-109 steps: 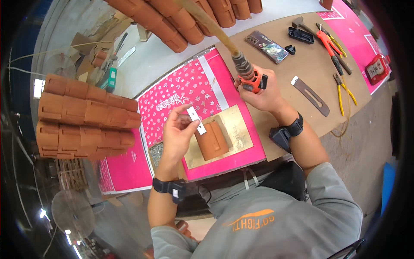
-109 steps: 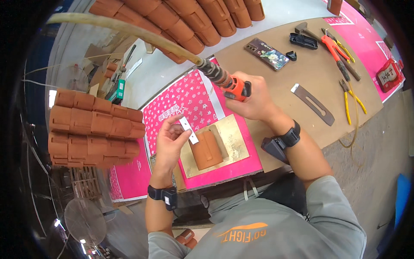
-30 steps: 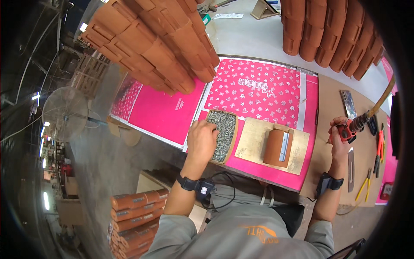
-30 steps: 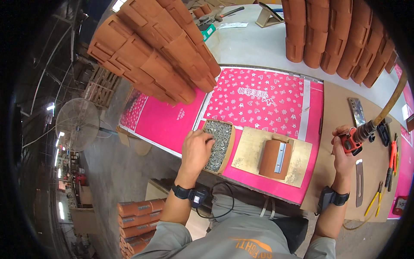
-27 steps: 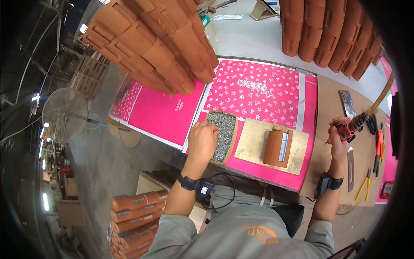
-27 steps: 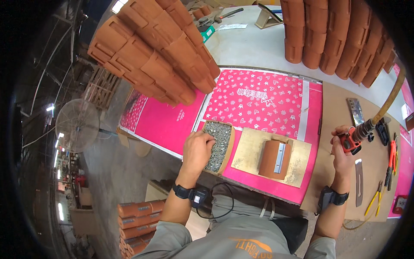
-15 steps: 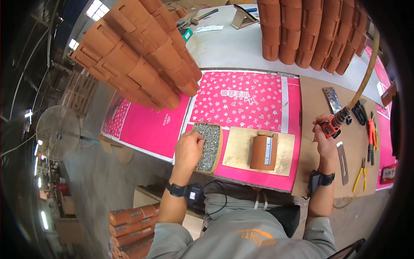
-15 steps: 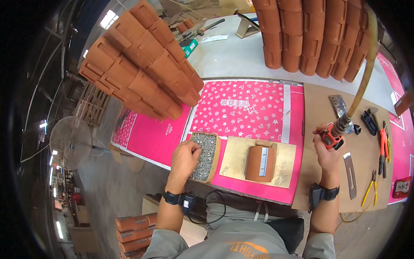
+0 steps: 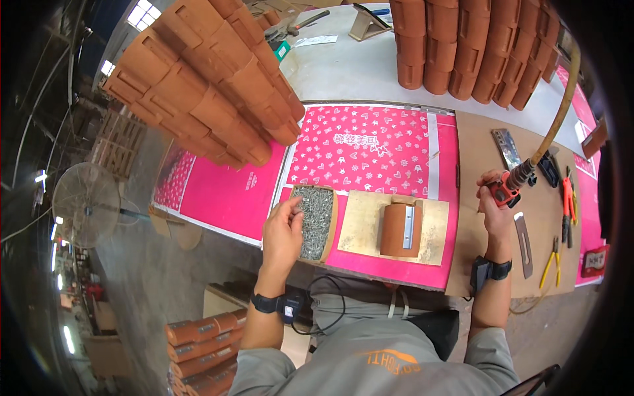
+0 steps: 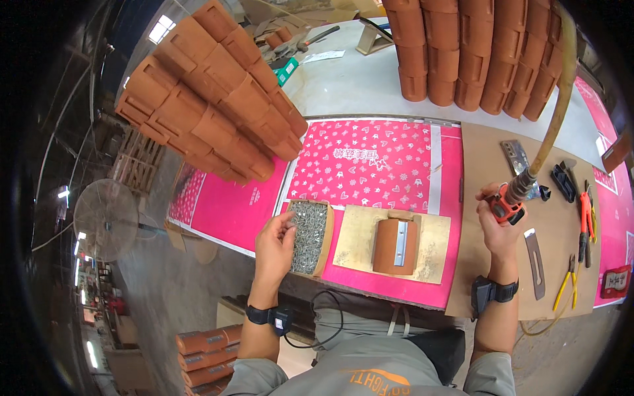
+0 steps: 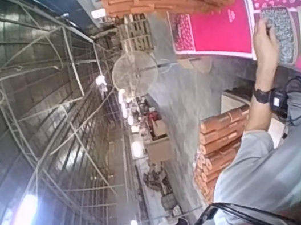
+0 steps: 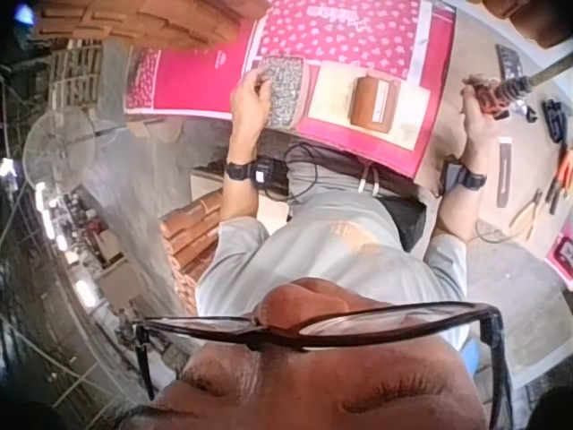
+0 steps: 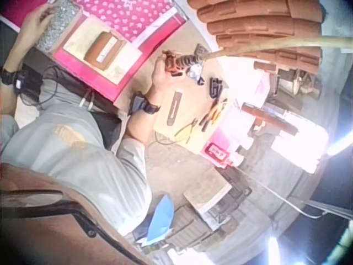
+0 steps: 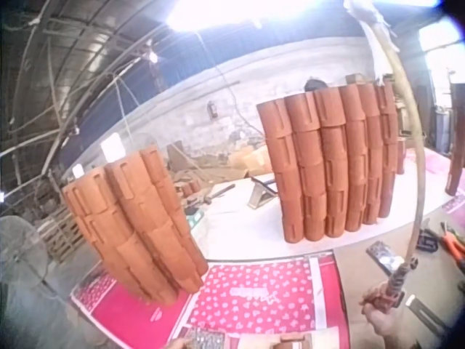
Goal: The worker is using a pneumatic screwdriver to attach metal clips to small wooden or bamboo cylindrical components in a factory setting.
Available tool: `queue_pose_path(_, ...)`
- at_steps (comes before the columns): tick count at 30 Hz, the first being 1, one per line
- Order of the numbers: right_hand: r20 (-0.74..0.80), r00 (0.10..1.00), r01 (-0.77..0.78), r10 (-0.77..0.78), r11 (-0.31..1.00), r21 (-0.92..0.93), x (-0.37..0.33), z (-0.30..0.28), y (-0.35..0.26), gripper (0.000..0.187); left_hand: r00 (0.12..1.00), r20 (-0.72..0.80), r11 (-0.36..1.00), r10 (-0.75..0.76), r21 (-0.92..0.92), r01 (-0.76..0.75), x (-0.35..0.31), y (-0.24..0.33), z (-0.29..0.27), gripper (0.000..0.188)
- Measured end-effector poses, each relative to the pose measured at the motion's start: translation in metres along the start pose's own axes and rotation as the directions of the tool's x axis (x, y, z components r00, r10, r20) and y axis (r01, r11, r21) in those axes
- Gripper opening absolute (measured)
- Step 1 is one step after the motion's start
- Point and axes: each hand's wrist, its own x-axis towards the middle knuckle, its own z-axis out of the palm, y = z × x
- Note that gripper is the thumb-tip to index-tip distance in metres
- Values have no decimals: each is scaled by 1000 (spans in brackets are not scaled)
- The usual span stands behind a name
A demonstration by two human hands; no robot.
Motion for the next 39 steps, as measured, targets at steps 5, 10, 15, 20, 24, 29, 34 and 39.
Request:
queue_pose_path(5,-95,994,-60,48,990,-126,-5,-6,0,13,984,95,986,153,-80,-146,-12,23,7,17)
queue_pose_path(10,31,991,-129,127,988,86,1,17,-52,22,956,283,821,74,-562,103,-40,59,31,13)
queue_pose_path(15,251,965,-176,71,888,426,-13,47,-124,24,882,443,710,163,-673,207,-64,77,61,16)
queue_pose_path(20,256,966,-171,45,852,495,-27,76,-154,29,843,521,607,130,-714,348,-83,90,76,16)
queue_pose_path(24,263,964,-183,42,824,536,-31,82,-155,28,903,411,609,128,-751,255,-93,91,87,15)
queue_pose_path(29,238,964,-232,120,817,528,-34,87,-150,28,907,392,563,152,-789,247,-95,93,90,14)
queue_pose_path(34,254,967,-168,8,771,614,-35,89,-141,27,913,374,542,162,-807,234,-94,95,90,13)
queue_pose_path(39,270,963,-182,17,777,602,-37,89,-142,27,901,399,630,172,-747,210,-91,97,86,11)
